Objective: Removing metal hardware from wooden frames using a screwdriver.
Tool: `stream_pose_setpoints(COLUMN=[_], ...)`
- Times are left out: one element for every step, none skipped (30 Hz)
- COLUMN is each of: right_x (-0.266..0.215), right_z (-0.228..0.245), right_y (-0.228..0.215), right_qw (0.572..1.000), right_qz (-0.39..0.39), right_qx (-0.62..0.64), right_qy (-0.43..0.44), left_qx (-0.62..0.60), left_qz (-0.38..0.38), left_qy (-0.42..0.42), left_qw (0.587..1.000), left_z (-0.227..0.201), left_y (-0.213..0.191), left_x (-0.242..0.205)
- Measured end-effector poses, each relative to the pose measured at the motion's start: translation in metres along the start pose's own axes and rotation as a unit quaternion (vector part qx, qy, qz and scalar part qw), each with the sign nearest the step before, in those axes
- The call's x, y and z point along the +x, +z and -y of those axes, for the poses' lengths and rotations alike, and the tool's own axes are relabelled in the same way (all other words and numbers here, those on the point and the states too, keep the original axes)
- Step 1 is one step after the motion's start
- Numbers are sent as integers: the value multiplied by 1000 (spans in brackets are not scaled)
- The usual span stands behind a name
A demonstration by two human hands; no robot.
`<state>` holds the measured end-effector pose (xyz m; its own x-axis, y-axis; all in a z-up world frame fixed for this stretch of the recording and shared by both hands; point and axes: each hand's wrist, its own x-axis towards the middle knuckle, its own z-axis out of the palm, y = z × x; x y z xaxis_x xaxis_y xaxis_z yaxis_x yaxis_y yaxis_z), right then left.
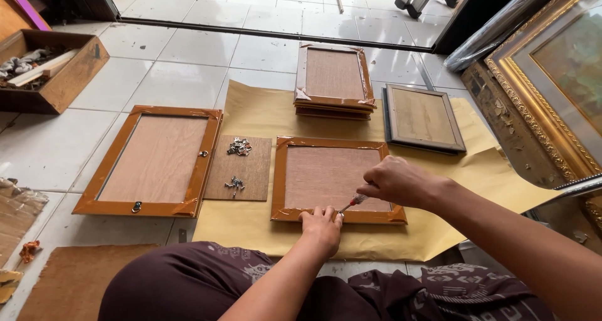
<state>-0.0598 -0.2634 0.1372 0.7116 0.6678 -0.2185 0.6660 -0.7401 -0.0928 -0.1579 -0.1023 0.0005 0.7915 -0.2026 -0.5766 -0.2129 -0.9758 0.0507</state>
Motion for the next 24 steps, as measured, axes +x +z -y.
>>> stream_pose_setpoints(right_x=[-6, -10, -15, -15, -15, -12, -12, -11, -9, -8, -6, -6, -2, 5, 12, 7, 1, -8, 0, 8, 17, 16, 16, 18], right_z=[1, 0, -2, -1, -1, -3, -2, 0, 3, 8, 13, 16, 13, 10, 6, 27, 48, 70, 64, 56, 49, 54, 59, 64], right_y=[-3, -7, -12, -12, -12, -17, -19, -18, -17, -18, -18, -17, -4, 8, 18, -4, -26, -45, -37, -31, -27, -28, -30, -32], right_qw=[1000, 999, 996, 996, 994, 991, 991, 991, 990, 990, 990, 988, 988, 989, 985, 985, 996, 987, 987, 984, 979, 979, 984, 988], right_qz=[3, -3, -8, -6, 2, 8, 6, -7, -20, -20, -29, -37, -37, -34, -31, -32, 22, 78, 80, 84, 89, 90, 97, 103], right_qx=[-1, -13, -24, -23, -29, -37, -39, -17, 5, 6, 50, 94, 94, 131, 168, 168, 60, -48, -46, -87, -127, -127, -105, -83], right_qy=[0, -44, -87, -86, -108, -129, -127, -134, -140, -140, -129, -116, -114, -57, 0, -1, 67, 134, 133, 133, 132, 133, 110, 86], left_qx=[-3, -1, 0, 0, 5, 13, 14, 14, 14, 14, 15, 16, 17, 26, 34, 35, 32, 29, 29, 23, 17, 17, 14, 12], left_qz=[0, 10, 20, 22, 25, 24, 22, 26, 30, 31, 29, 27, 27, 13, -1, -2, -12, -18, -16, -13, -9, -9, -14, -21], left_qy=[1, 0, -1, 0, -3, -7, -6, -3, 0, 0, 2, 4, 5, 9, 12, 11, 10, 9, 10, 10, 10, 11, 13, 13], left_qw=[1000, 1000, 1000, 1000, 1000, 1000, 1000, 1000, 999, 999, 999, 999, 999, 1000, 999, 999, 999, 999, 999, 1000, 1000, 1000, 1000, 1000], left_z=[-1, -1, -2, -2, -2, -1, -2, -2, -2, -2, -2, -3, -5, -5, -4, -4, -3, -5, -5, -4, -3, -4, -5, -5], left_y=[0, -2, -5, -4, -3, -8, -13, -15, -16, -16, -16, -15, -12, -10, -9, -7, -4, 1, 3, 1, -1, 0, 1, 1], left_x=[-3, -3, -3, -4, -5, -4, -9, -15, -22, -23, -23, -24, -23, -22, -21, -14, -7, -2, -5, -5, -6, -5, -5, -4])
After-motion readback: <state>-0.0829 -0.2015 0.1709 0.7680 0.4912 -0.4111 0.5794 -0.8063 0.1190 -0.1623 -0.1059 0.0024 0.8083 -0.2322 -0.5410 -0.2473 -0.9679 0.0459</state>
